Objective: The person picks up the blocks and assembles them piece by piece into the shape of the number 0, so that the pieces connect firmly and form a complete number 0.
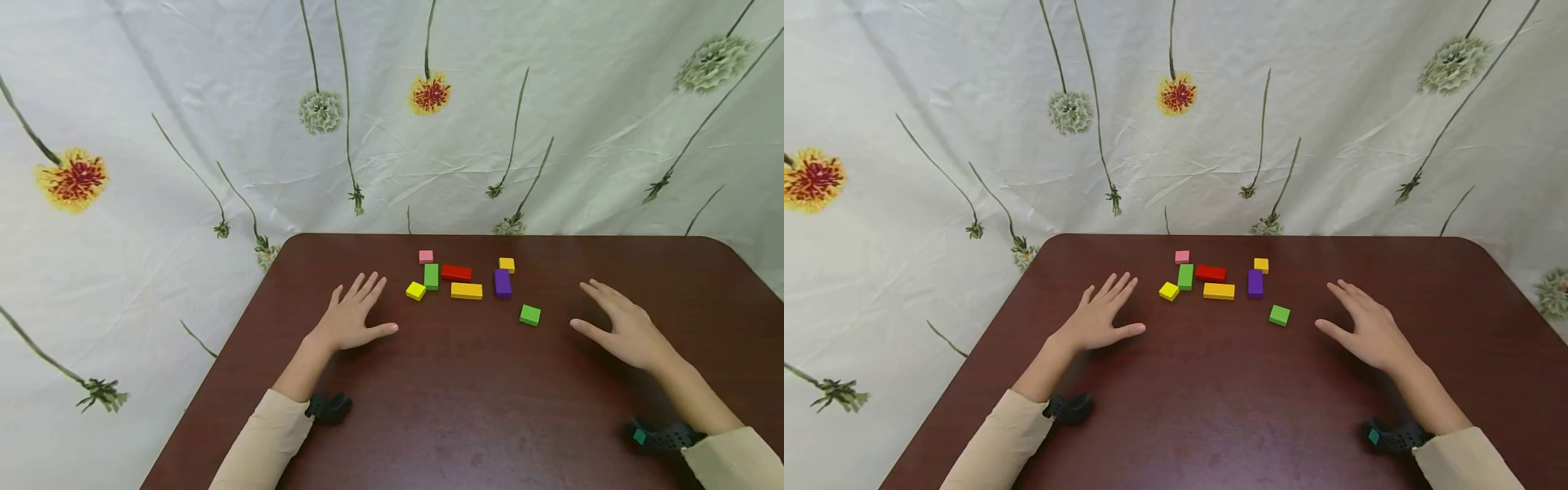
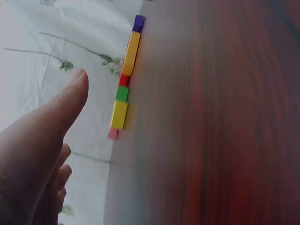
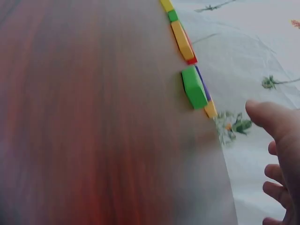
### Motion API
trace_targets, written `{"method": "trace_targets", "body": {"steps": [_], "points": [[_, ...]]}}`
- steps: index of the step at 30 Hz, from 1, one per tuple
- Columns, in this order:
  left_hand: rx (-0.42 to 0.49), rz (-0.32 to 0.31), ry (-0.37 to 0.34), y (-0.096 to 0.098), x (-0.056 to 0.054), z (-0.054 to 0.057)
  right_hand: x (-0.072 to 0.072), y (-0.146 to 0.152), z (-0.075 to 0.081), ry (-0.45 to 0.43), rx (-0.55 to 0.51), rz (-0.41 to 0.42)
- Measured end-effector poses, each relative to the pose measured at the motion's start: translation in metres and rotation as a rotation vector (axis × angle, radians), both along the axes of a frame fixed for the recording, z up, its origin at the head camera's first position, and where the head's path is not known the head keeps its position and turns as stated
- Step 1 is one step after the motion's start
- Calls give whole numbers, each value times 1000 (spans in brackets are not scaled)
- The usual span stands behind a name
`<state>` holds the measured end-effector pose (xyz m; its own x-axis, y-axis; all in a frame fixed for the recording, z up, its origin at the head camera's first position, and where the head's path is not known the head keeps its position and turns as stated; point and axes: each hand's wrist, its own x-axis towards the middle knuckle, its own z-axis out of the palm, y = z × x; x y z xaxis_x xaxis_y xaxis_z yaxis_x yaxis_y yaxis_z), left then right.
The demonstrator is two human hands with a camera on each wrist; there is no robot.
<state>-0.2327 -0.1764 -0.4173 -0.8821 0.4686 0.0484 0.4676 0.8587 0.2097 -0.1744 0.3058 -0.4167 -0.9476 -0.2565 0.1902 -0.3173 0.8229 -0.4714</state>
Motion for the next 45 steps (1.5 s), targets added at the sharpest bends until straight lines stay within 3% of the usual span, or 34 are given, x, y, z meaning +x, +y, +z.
{"method": "trace_targets", "body": {"steps": [10, 17, 24, 34, 45], "points": [[132, -83, -10, 50, -23, -2, -23, -42, 0, 32, -104, 14], [169, -150, 55, 89, -36, -2, -42, -73, -2, 19, -140, 42], [194, -151, 67, 117, -44, -3, -57, -99, -5, 27, -165, 65], [242, -42, -15, 133, -50, -9, -77, -129, -10, 33, -108, 93], [232, -53, -12, 134, -53, -15, -89, -136, -13, 57, -13, 142]]}}
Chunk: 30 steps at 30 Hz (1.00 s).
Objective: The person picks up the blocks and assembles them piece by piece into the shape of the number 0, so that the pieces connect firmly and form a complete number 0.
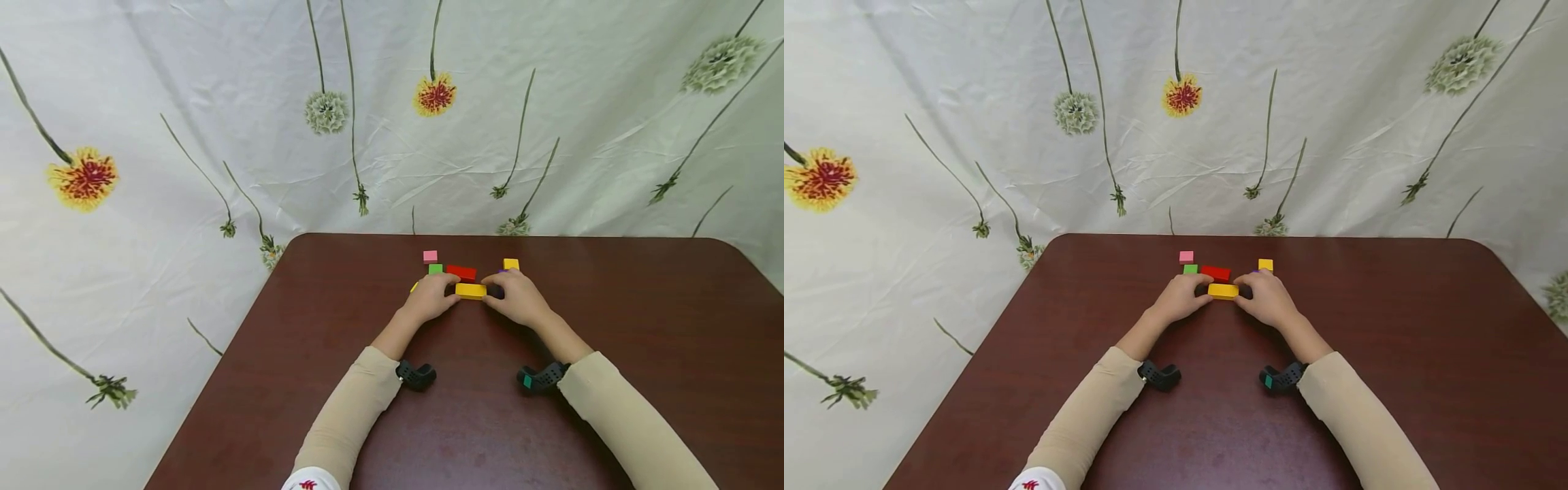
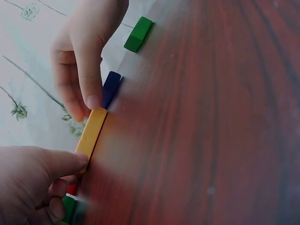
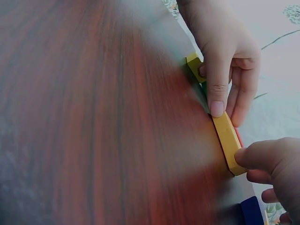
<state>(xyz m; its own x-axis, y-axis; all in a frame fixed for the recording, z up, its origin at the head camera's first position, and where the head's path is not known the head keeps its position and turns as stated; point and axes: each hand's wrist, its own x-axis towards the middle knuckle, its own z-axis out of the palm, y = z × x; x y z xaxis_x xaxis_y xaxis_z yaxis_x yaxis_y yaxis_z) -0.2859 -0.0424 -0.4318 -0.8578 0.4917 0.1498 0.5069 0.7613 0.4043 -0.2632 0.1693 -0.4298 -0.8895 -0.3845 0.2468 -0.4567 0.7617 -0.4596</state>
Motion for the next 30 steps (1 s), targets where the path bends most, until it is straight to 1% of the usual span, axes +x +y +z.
{"method": "trace_targets", "body": {"steps": [6, 10, 14, 18, 22, 27, 30], "points": [[5, -7, 8, 1, 0, -3, -1, -2, -1, -14, 13, -12], [11, -1, -10, 2, -1, -4, -1, -3, -2, -23, 14, -23], [22, -5, -28, 1, -2, -3, -2, -2, -4, -23, 0, -21], [41, -16, -43, -1, -1, -1, 0, 1, -4, -29, -42, -7], [42, -30, -56, -2, 3, 2, 5, 4, -3, -38, -78, 1], [20, -53, -63, -4, 9, 8, 13, 7, 0, -26, -84, 12], [17, -69, -82, -5, 14, 12, 18, 8, 1, -20, -101, 27]]}}
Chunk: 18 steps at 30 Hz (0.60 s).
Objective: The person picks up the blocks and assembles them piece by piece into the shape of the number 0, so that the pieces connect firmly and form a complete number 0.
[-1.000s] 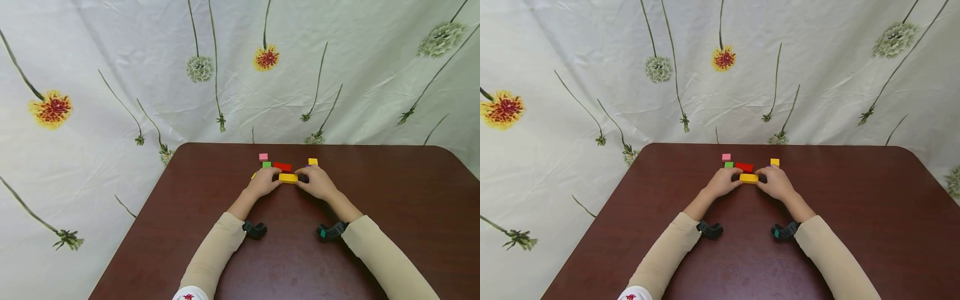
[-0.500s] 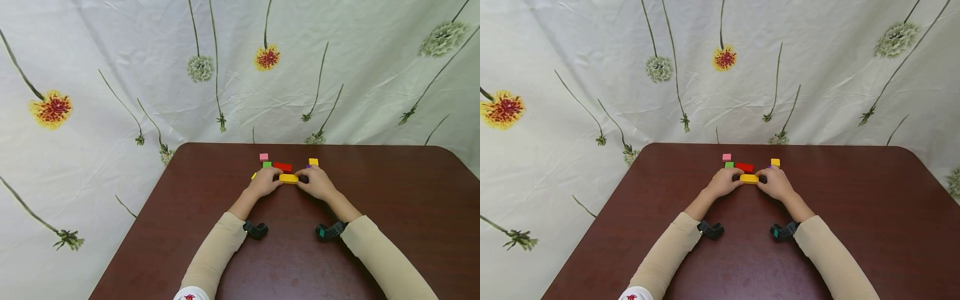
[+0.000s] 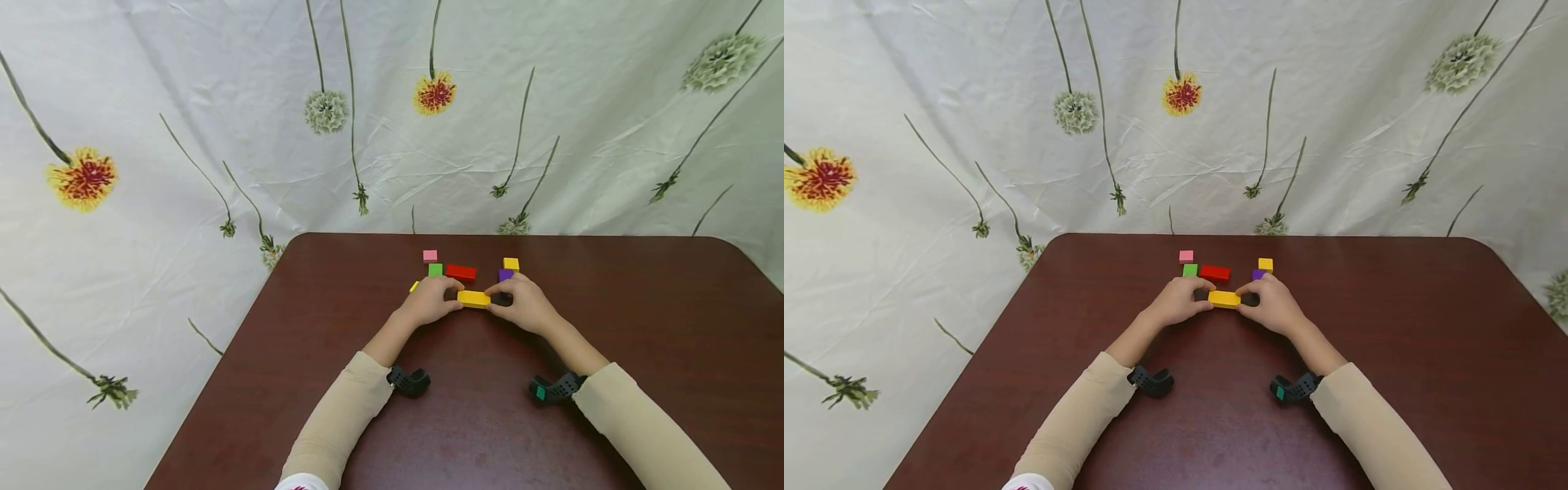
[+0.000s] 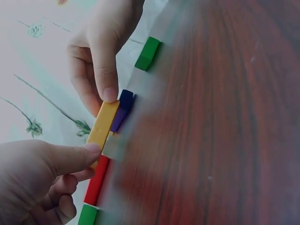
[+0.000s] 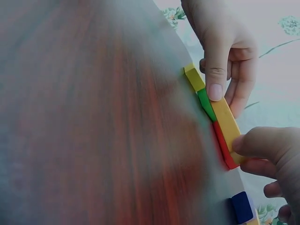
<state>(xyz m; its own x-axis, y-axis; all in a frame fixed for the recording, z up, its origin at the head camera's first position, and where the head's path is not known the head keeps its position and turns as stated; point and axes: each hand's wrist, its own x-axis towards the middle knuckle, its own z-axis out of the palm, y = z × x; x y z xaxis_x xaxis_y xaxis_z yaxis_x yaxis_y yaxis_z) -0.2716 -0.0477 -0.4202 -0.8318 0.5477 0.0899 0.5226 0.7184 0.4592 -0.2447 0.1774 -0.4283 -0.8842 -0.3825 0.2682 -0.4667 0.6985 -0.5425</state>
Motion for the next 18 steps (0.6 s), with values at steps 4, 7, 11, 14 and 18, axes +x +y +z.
{"method": "trace_targets", "body": {"steps": [4, 7, 11, 14, 18], "points": [[10, -33, -30, -3, 7, 2, 9, 3, 2, -1, -34, 25], [9, -64, -41, -5, 12, 3, 16, 5, 3, -11, -47, 45], [-18, -98, -42, -8, 20, 7, 25, 6, 6, -23, -50, 71], [-39, -108, -38, -9, 25, 10, 30, 7, 8, -21, -56, 87], [-62, -117, -35, -11, 31, 14, 35, 6, 8, -7, -58, 101]]}}
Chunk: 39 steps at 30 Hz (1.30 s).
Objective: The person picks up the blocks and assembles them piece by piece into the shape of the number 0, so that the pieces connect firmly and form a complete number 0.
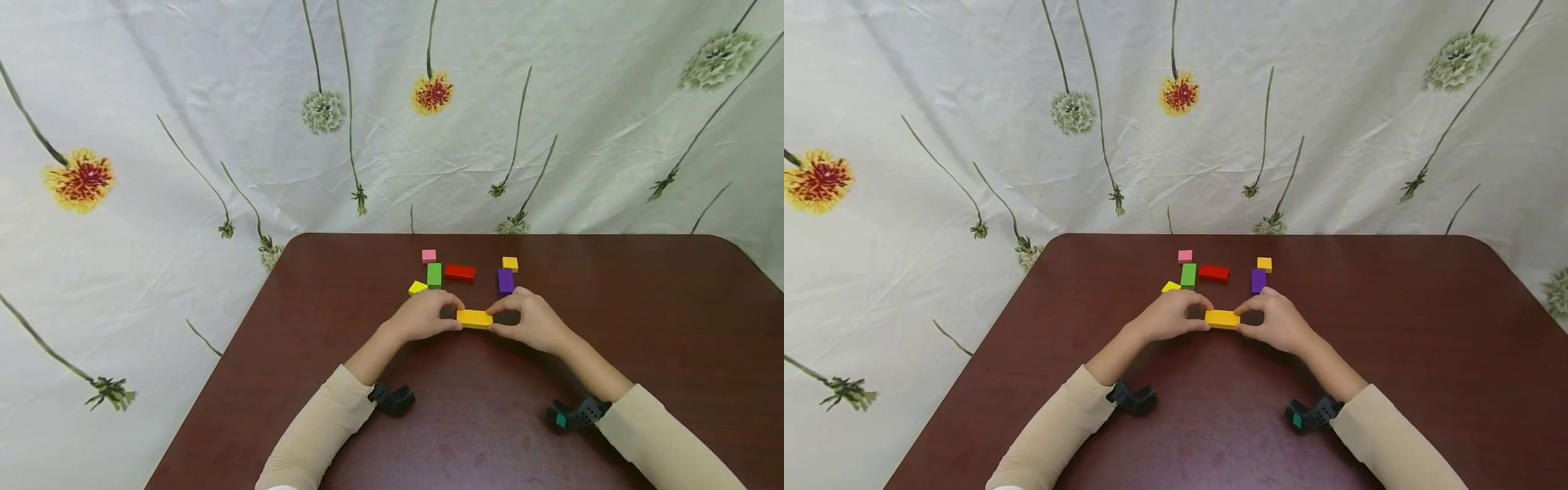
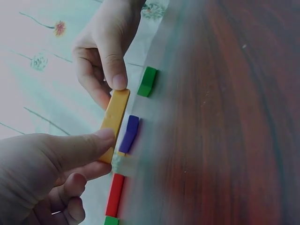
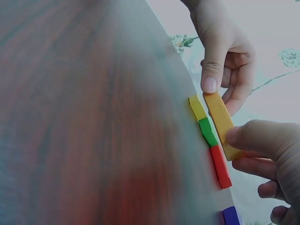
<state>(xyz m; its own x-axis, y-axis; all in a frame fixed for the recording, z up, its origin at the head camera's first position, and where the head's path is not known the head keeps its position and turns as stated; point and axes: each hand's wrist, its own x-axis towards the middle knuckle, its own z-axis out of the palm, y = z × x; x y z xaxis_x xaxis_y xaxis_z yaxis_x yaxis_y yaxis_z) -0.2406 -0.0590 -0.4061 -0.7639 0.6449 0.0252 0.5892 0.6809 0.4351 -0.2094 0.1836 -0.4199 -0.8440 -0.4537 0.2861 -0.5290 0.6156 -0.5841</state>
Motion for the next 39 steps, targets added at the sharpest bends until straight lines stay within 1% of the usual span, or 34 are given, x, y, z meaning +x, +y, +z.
{"method": "trace_targets", "body": {"steps": [7, 15, 21, 25, 30, 36, 39], "points": [[-11, -47, 13, -4, 13, 0, 12, 1, -3, 14, 1, 33], [-39, -69, 1, -4, 22, -3, 22, 1, -7, -12, 7, 61], [-50, -86, 21, -3, 23, -8, 24, 1, -13, -9, 11, 59], [-51, -94, 23, -2, 23, -12, 25, 2, -17, -26, 12, 60], [-42, -102, 25, -2, 24, -14, 26, 3, -20, -25, 10, 57], [-19, -92, 3, -2, 25, -16, 25, 3, -22, -21, 3, 57], [-8, -87, -6, -3, 25, -17, 24, 6, -22, 3, -12, 54]]}}
